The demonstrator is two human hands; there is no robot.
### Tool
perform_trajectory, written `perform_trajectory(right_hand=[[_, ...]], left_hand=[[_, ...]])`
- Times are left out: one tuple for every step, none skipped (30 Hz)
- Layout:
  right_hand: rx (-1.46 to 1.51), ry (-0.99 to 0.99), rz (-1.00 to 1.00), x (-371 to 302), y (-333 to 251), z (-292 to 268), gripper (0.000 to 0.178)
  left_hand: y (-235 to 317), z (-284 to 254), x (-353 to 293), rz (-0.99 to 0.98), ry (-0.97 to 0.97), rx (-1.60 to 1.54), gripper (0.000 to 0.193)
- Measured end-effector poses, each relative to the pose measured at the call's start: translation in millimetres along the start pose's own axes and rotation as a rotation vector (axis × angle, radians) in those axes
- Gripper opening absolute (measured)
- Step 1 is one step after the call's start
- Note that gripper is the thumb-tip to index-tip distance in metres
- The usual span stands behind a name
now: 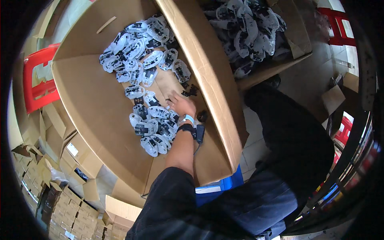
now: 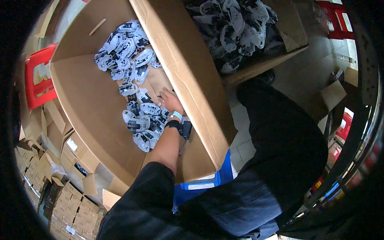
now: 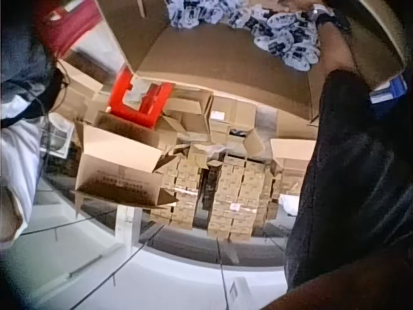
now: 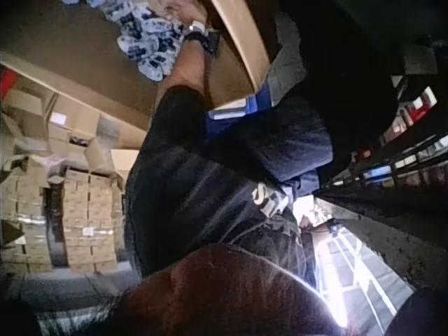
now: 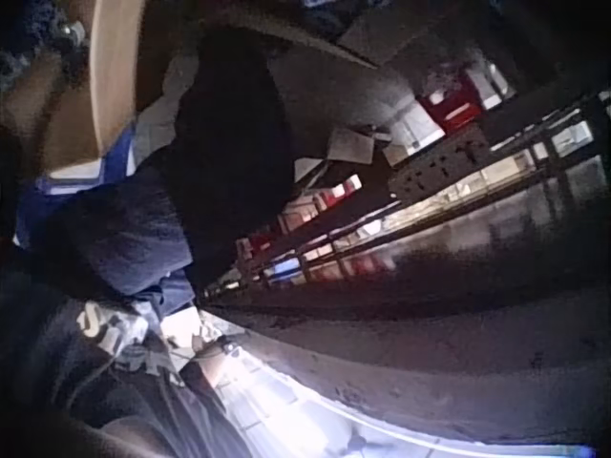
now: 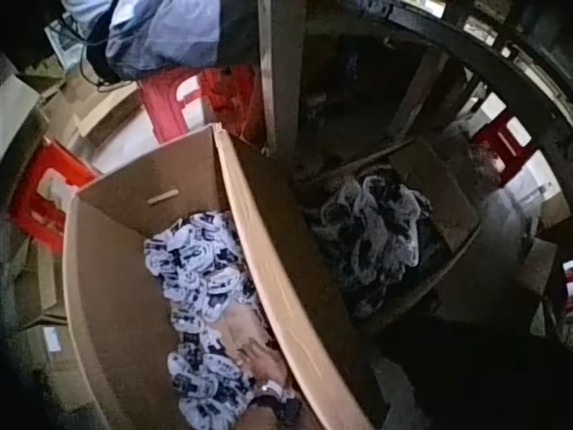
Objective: The person assembles computer mice on a green workbench. They pick up white mouse shells and black internal components, fit them together, and place the completed units on the table. The person also retrieves black plastic parts from a cardboard box and handles small white components from a separate container.
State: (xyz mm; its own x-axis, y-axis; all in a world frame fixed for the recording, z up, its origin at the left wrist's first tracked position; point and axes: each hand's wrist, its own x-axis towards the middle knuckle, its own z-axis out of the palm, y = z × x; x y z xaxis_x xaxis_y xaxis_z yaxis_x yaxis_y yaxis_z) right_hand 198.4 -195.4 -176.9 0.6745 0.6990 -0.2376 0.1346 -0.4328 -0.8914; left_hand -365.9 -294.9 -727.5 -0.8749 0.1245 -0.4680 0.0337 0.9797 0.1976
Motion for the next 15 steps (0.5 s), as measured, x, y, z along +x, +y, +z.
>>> perform_trajectory(right_hand=[[0.003, 0.0, 0.0, 2.4, 0.3, 1.0, 0.043], [0.001, -0.003, 0.001, 3.4, 0.3, 2.1, 0.043], [0.004, -0.003, 0.003, 3.6, 0.5, 1.6, 0.043], [0.002, -0.005, 0.001, 4.0, 0.3, 2.8, 0.042], [-0.001, -0.002, 0.003, 2.6, -0.2, 0.4, 0.042], [-0.004, 0.004, 0.002, 3.8, 1.4, 1.0, 0.041], [-0.003, 0.0, 0.007, 5.6, 3.7, 2.8, 0.041], [-0.004, -0.001, 0.008, 6.0, 3.7, 4.9, 0.041], [-0.012, -0.003, 0.009, 6.5, 2.3, 4.8, 0.04], [-0.01, 0.005, 0.006, 5.8, 3.0, 5.3, 0.04], [-0.008, 0.006, 0.004, 6.8, 2.9, 7.9, 0.039], [-0.01, 0.007, -0.005, 7.5, 2.0, 9.5, 0.039], [-0.007, 0.018, -0.011, 6.0, 1.6, 8.7, 0.039], [-0.006, 0.013, -0.011, 7.1, 1.6, 13.1, 0.038], [-0.001, 0.007, -0.012, 9.0, 2.1, 18.0, 0.038]], left_hand=[[-1.8, 2.3, -1.0, 0.068, 0.033, -0.071, 0.097], [-5.0, 4.1, -1.5, 0.168, 0.101, -0.135, 0.098], [-7.0, 6.5, -0.3, 0.182, 0.143, -0.134, 0.098], [-9.8, 8.7, 0.9, 0.194, 0.186, -0.132, 0.099], [-7.1, 9.7, 1.8, 0.127, 0.198, -0.065, 0.101], [-4.1, 11.1, 3.0, 0.116, 0.187, -0.02, 0.103], [-3.8, 13.3, 7.0, 0.103, 0.181, 0.024, 0.105], [-2.7, 15.8, 11.3, 0.145, 0.152, 0.044, 0.107], [-2.2, 18.8, 12.3, 0.192, 0.174, 0.064, 0.103], [-0.1, 26.1, 16.5, 0.241, 0.201, 0.079, 0.099], [-0.3, 32.1, 20.7, 0.287, 0.228, 0.099, 0.096], [-1.0, 38.5, 20.9, 0.289, 0.249, 0.096, 0.092], [-2.5, 51.5, 24.2, 0.341, 0.255, 0.151, 0.087], [-5.4, 56.3, 28.1, 0.388, 0.271, 0.212, 0.082], [-3.3, 62.8, 34.7, 0.383, 0.201, 0.206, 0.08]])
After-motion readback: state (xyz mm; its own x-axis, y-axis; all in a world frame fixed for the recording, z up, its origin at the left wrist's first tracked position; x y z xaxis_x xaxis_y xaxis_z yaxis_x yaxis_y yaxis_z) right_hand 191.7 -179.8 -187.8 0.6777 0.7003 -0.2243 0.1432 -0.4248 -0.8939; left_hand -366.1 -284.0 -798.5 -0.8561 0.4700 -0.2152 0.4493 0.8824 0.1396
